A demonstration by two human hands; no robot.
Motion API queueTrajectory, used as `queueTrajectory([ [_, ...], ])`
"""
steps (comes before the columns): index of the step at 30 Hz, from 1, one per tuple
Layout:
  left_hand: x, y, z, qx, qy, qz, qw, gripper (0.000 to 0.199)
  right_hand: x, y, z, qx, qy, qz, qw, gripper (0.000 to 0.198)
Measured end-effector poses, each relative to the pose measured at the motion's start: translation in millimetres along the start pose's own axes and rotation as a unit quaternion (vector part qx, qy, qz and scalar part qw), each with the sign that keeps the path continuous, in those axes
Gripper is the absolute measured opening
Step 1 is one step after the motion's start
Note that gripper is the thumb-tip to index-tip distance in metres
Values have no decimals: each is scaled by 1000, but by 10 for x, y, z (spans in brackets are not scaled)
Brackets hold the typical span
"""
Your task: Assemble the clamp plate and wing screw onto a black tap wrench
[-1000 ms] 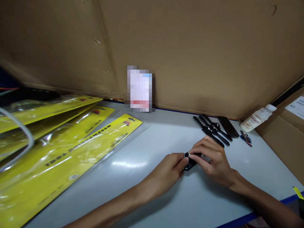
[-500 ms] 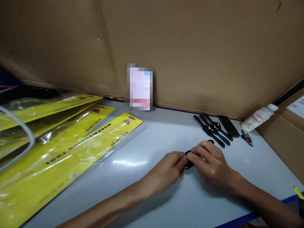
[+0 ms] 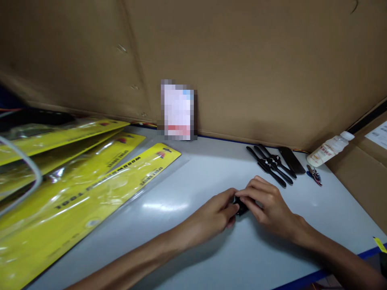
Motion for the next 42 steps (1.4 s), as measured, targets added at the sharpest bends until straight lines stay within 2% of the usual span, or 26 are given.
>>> queueTrajectory([
  [4,2,3,-16,9,21,5,1000,26,3,7,-55,62,64,-36,995,18],
  [7,-5,-6,-53,17,37,1,999,31,-20,41,-170,116,140,-41,982,15],
  [9,-7,-11,-69,22,44,-2,999,33,-34,57,-220,138,161,-33,977,14],
  [11,-2,-5,-67,32,40,4,999,32,-36,52,-232,146,152,-23,977,13],
  [15,8,7,-59,38,33,8,999,33,-33,-26,-180,143,83,-22,986,12],
  [19,5,-6,-77,19,46,1,999,36,-50,-143,-141,152,34,-32,987,18],
  [23,4,-3,-79,16,49,6,999,36,-79,-206,-100,106,-14,-30,994,20],
  [27,7,13,-93,16,46,14,999,37,-115,-158,-87,70,-46,-18,996,21],
  [30,6,18,-115,11,49,20,999,35,-131,-125,-91,64,-48,-21,997,17],
  [34,10,23,-111,5,59,25,998,26,-124,-102,-93,55,-18,-30,998,5],
  [42,29,25,-44,31,61,7,998,22,-98,-25,-7,2,-7,-56,998,21],
])
Point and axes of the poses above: each hand's wrist, its own x-axis towards the middle knuckle, its own y-axis out of the palm, z = x × y, the point moved 7 cm from there along x, towards the middle knuckle, and after that the axes turned 6 degrees about z, right-handed, at the moved point
